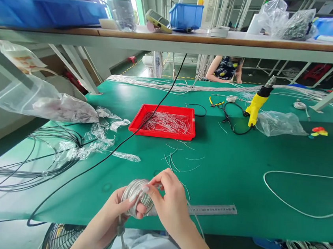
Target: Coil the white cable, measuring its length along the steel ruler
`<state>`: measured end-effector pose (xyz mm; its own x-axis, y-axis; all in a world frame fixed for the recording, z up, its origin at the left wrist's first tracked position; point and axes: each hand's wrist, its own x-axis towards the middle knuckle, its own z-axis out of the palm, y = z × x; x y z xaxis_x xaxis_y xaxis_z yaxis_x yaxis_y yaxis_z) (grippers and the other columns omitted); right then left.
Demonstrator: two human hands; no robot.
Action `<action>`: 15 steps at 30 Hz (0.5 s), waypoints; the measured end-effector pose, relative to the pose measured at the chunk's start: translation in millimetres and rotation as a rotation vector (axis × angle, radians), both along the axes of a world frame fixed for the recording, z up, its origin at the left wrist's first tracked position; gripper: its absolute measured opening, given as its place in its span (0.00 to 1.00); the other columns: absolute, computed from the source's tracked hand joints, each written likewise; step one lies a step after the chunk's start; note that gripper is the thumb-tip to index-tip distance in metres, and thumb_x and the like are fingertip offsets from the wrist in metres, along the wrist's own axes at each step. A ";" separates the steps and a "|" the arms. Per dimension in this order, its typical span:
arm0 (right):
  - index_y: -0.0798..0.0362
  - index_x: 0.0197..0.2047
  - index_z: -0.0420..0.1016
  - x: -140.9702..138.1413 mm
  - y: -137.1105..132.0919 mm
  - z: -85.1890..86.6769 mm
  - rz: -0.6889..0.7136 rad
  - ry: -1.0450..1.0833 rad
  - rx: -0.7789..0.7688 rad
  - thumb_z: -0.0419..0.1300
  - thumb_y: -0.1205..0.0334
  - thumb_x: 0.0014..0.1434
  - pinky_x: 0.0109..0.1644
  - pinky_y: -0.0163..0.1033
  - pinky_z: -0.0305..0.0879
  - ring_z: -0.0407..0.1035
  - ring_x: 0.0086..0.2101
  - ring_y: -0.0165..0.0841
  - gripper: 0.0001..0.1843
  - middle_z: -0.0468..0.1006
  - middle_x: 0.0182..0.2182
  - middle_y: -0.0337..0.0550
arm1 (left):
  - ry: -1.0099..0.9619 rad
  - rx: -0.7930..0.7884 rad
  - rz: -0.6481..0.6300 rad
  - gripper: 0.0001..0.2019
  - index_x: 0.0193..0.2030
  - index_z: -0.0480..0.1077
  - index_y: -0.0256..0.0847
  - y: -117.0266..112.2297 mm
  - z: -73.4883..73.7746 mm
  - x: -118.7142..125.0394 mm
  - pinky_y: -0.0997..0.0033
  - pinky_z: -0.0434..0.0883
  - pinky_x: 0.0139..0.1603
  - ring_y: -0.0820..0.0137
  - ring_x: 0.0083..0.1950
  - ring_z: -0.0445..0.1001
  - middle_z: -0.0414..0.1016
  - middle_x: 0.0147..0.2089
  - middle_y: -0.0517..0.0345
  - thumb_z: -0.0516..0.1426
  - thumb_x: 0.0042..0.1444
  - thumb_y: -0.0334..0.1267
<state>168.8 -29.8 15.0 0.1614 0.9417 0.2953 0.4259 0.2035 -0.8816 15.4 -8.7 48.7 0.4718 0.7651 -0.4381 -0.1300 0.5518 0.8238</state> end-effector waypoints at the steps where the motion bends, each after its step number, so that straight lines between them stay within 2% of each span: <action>1: 0.51 0.30 0.67 -1.6 0.9 -0.8 -0.030 0.008 0.027 0.56 0.50 0.59 0.32 0.32 0.64 0.65 0.30 0.26 0.14 0.71 0.29 0.37 | -0.010 -0.003 0.006 0.20 0.38 0.75 0.35 -0.4 0.2 1.1 0.79 0.65 0.29 0.76 0.24 0.67 0.75 0.23 0.55 0.66 0.43 0.48; 4: 0.50 0.37 0.68 -7.7 1.2 -5.4 -0.117 0.020 0.083 0.54 0.48 0.60 0.32 0.34 0.67 0.67 0.33 0.29 0.13 0.72 0.34 0.41 | -0.039 0.003 0.015 0.21 0.39 0.74 0.36 -2.0 -1.6 4.5 0.79 0.64 0.29 0.76 0.24 0.65 0.74 0.22 0.56 0.66 0.44 0.49; 6: 0.50 0.38 0.68 -12.4 -0.2 -9.8 -0.153 0.014 0.092 0.53 0.48 0.61 0.32 0.34 0.68 0.69 0.33 0.29 0.14 0.73 0.34 0.42 | -0.065 0.001 0.022 0.19 0.36 0.74 0.36 -4.0 -4.5 6.6 0.78 0.64 0.29 0.76 0.24 0.65 0.73 0.20 0.57 0.65 0.44 0.50; 8: 0.51 0.36 0.68 -16.7 -2.1 -14.4 -0.200 -0.020 0.109 0.52 0.48 0.61 0.30 0.34 0.69 0.69 0.30 0.28 0.15 0.72 0.31 0.40 | -0.094 -0.016 0.042 0.17 0.32 0.74 0.36 -6.7 -7.9 8.5 0.79 0.64 0.29 0.77 0.24 0.64 0.72 0.19 0.58 0.66 0.44 0.49; 11: 0.52 0.31 0.66 -20.5 -3.4 -19.4 -0.274 -0.088 0.132 0.53 0.50 0.61 0.27 0.32 0.67 0.70 0.28 0.27 0.15 0.70 0.29 0.39 | -0.146 -0.030 0.083 0.20 0.36 0.75 0.37 -10.8 -12.8 10.6 0.81 0.64 0.28 0.77 0.24 0.65 0.72 0.18 0.59 0.67 0.42 0.51; 13: 0.52 0.29 0.66 -19.6 -2.4 -20.8 -0.275 -0.085 0.116 0.53 0.50 0.61 0.28 0.33 0.66 0.69 0.29 0.27 0.16 0.69 0.28 0.39 | -0.160 -0.043 0.097 0.20 0.35 0.75 0.37 -11.3 -16.1 10.1 0.82 0.64 0.27 0.78 0.23 0.66 0.73 0.18 0.59 0.68 0.40 0.49; 15: 0.51 0.31 0.67 -15.4 -0.7 -22.0 -0.201 -0.034 0.071 0.53 0.47 0.60 0.29 0.34 0.66 0.69 0.29 0.28 0.16 0.71 0.29 0.40 | -0.181 -0.072 0.107 0.17 0.32 0.75 0.36 -7.9 -19.2 5.7 0.83 0.65 0.25 0.79 0.22 0.66 0.74 0.18 0.58 0.69 0.39 0.46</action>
